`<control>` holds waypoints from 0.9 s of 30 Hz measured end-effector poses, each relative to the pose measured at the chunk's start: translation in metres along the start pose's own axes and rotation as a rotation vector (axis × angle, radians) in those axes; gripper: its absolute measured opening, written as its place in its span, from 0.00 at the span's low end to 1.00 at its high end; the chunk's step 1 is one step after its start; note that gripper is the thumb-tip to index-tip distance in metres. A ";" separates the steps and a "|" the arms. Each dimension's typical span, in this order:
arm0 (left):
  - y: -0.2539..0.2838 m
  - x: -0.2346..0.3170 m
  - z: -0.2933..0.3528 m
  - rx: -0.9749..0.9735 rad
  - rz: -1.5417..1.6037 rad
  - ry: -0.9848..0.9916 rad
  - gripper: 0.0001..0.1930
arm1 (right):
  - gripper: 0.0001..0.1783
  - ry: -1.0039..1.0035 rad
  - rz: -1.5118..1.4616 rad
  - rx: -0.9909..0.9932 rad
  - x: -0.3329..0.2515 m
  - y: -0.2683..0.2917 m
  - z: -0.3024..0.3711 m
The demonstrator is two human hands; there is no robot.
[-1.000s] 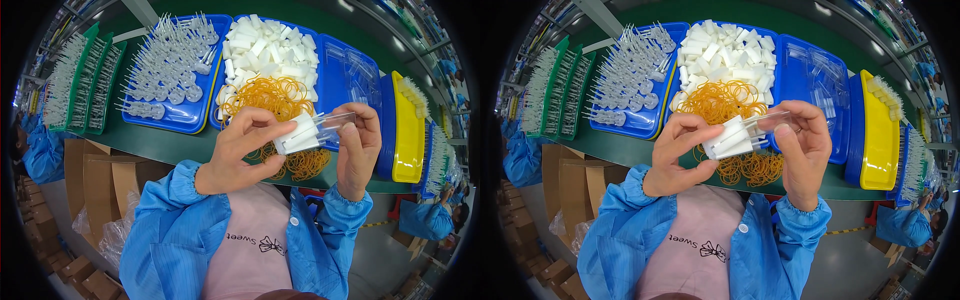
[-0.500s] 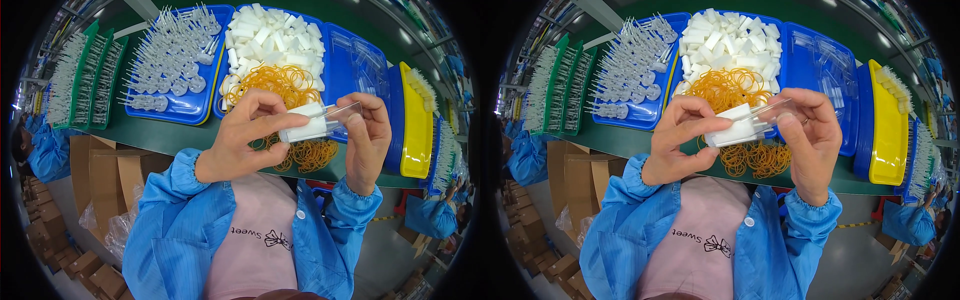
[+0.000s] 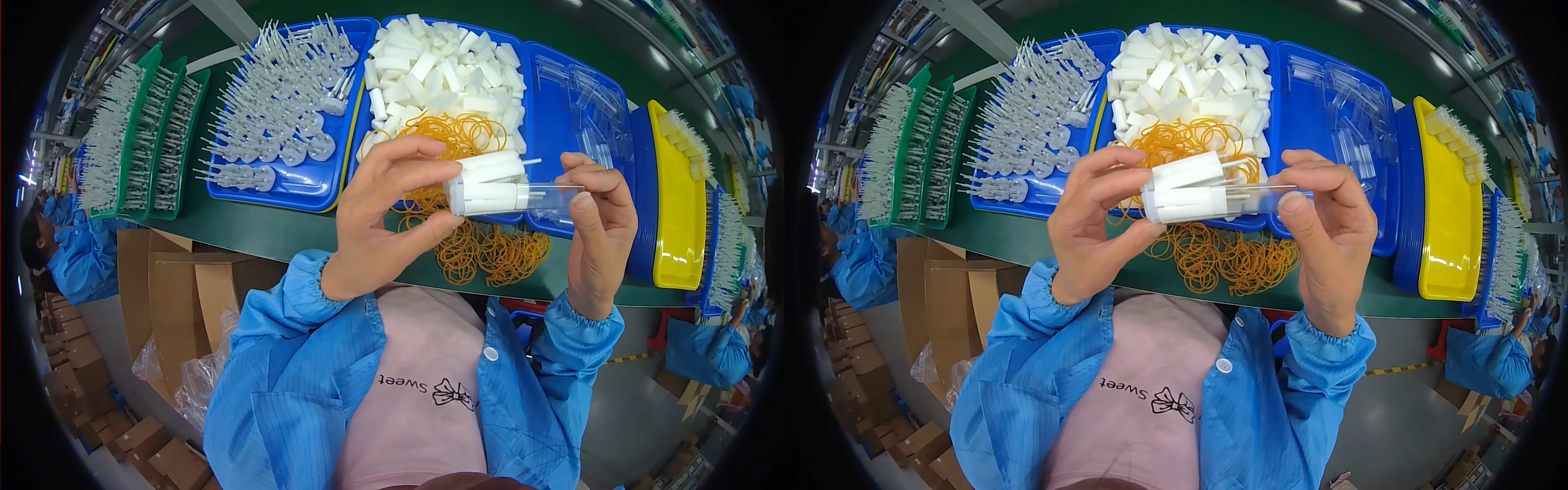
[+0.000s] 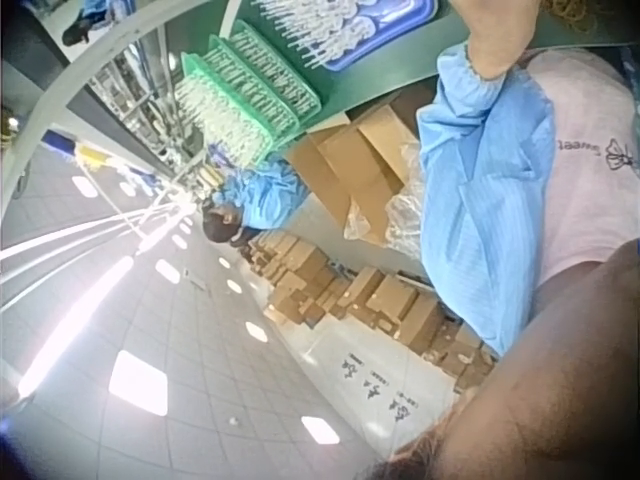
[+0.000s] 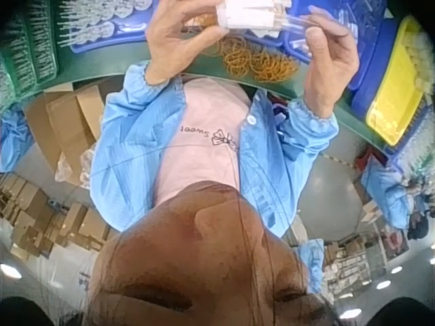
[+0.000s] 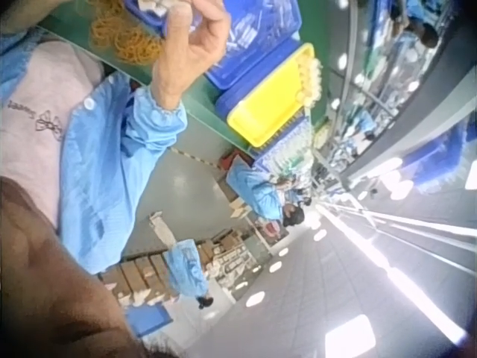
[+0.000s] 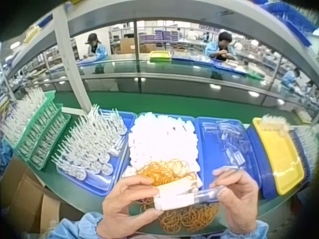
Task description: The person assembles items by attaching foam blocks onto the prongs of a plastic base, sliding clear plastic tubes over the blocks, and securing the assembled piece with a rubber band.
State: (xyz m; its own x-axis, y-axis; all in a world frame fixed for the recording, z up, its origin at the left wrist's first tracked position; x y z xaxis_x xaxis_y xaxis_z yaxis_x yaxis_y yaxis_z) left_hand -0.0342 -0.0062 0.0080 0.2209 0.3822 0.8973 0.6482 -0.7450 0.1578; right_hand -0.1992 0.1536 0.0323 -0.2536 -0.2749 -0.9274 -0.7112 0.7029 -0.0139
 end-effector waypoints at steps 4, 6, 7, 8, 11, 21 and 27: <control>-0.007 -0.007 0.000 -0.073 0.414 0.201 0.21 | 0.10 0.066 0.076 0.010 0.000 0.002 0.000; -0.004 -0.014 0.002 -0.094 0.519 0.212 0.21 | 0.10 0.100 0.110 0.006 -0.001 -0.001 0.004; -0.004 -0.016 0.002 -0.111 0.620 0.228 0.20 | 0.10 0.102 0.131 0.025 -0.002 -0.001 0.006; -0.004 -0.017 0.003 -0.083 0.609 0.271 0.21 | 0.09 0.083 0.077 0.049 0.000 -0.004 0.006; -0.003 -0.008 0.002 -0.010 0.618 0.419 0.25 | 0.10 0.110 0.032 0.062 0.004 -0.008 0.003; 0.000 -0.004 0.011 0.011 0.469 0.295 0.22 | 0.08 0.313 0.154 -0.038 -0.019 -0.010 0.009; -0.003 0.005 0.014 -0.060 0.437 0.236 0.22 | 0.08 0.402 0.236 -0.081 -0.034 -0.010 0.011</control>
State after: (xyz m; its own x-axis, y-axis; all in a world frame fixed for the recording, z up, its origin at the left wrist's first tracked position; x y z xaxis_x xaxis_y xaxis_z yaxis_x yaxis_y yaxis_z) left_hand -0.0247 0.0059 0.0066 0.2870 -0.1014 0.9525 0.4873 -0.8406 -0.2363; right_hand -0.1764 0.1637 0.0597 -0.6368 -0.3569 -0.6834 -0.6483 0.7277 0.2241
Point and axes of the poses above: each hand's wrist, its own z-axis away from the middle knuckle, its own y-axis out of the back of the hand, x = y × z, the point moved 1 cm from there along -z, towards the middle knuckle, and after that the axes turned 6 degrees about y, right-handed, at the moved point
